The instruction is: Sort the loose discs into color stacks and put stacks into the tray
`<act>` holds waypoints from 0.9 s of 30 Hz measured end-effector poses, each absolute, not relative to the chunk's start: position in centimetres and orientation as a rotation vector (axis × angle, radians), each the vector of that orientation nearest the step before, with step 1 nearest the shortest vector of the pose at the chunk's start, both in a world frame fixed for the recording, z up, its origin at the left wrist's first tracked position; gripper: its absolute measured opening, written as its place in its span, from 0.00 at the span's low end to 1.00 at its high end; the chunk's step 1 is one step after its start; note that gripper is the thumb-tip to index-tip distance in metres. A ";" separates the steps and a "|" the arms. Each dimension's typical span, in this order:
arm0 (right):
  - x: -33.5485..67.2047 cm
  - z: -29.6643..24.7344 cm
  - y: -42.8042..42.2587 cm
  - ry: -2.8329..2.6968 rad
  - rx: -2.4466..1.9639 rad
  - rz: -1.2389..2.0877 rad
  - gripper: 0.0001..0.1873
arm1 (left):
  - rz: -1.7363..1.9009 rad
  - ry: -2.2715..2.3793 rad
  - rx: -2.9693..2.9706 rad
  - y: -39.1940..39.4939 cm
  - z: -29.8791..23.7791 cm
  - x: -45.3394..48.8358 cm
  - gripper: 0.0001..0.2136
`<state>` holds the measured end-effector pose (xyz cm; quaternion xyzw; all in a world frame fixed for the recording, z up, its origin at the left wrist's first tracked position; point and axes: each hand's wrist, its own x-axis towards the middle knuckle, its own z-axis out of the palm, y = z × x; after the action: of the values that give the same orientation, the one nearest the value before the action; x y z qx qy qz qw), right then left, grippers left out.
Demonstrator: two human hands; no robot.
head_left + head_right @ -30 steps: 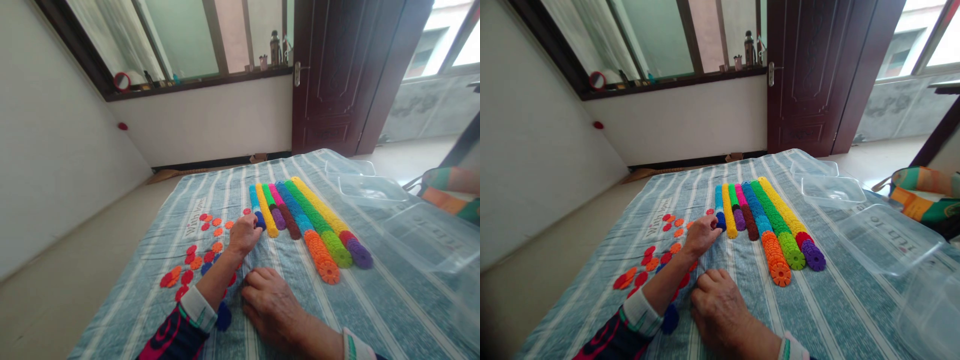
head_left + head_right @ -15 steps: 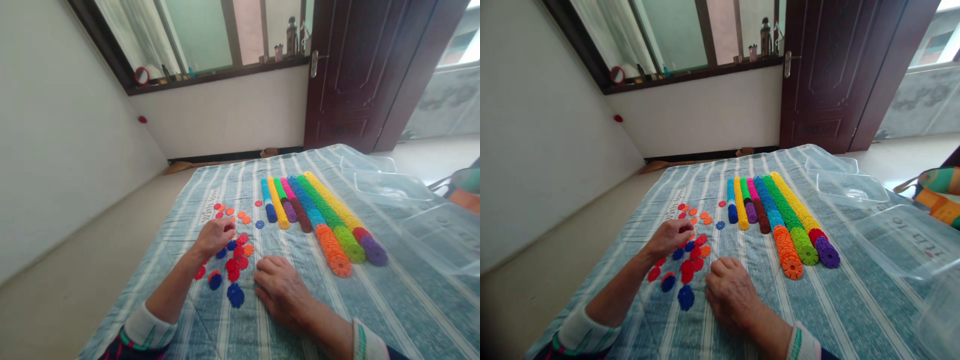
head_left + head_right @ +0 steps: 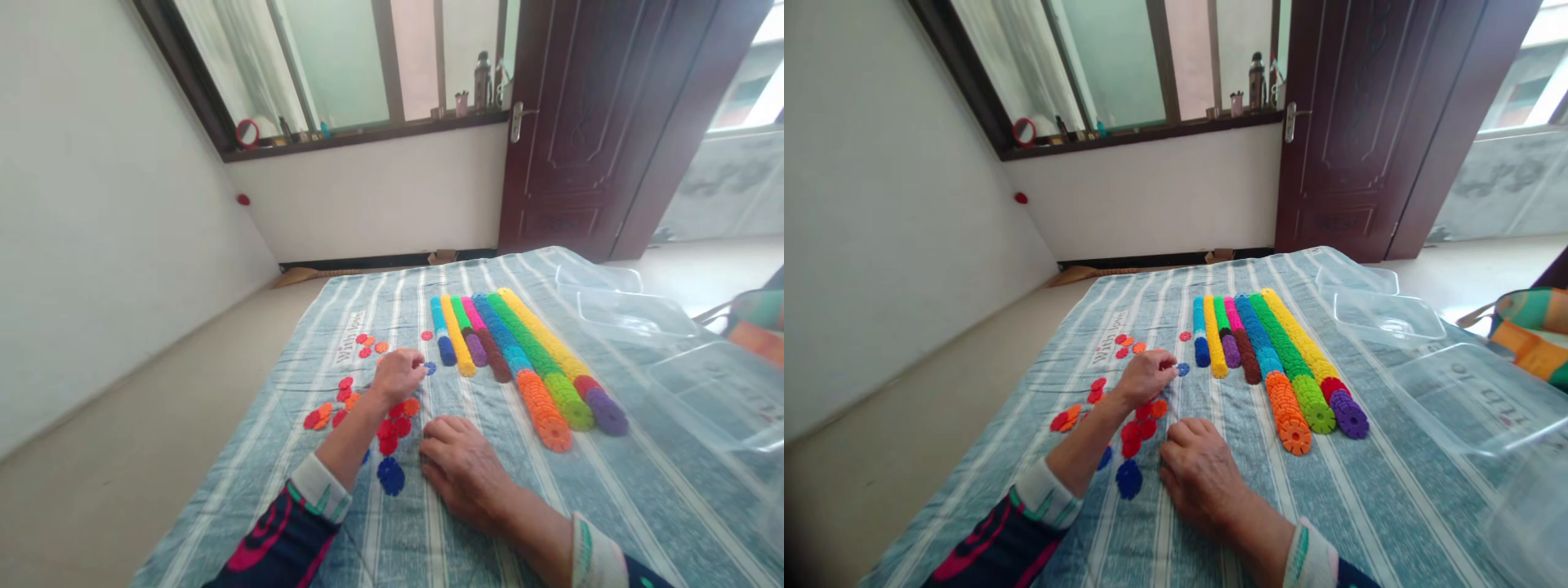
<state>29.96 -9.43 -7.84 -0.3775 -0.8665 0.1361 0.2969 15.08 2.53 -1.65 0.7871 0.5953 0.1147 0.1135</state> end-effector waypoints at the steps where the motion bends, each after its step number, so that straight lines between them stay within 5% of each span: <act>1: 29.9 -7.9 -9.4 -2.304 -1.003 0.358 0.03 | 0.326 1.767 2.306 3.0 -1.8 15.7 0.08; 27: 29.6 -7.5 -9.0 -2.341 -1.049 0.303 0.04 | 0.627 1.588 2.283 6.1 -2.8 19.5 0.06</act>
<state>29.65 -8.99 -7.47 -0.3904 -0.8712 0.1127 0.2756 19.49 6.07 -2.82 0.7924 0.5510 0.2177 0.1450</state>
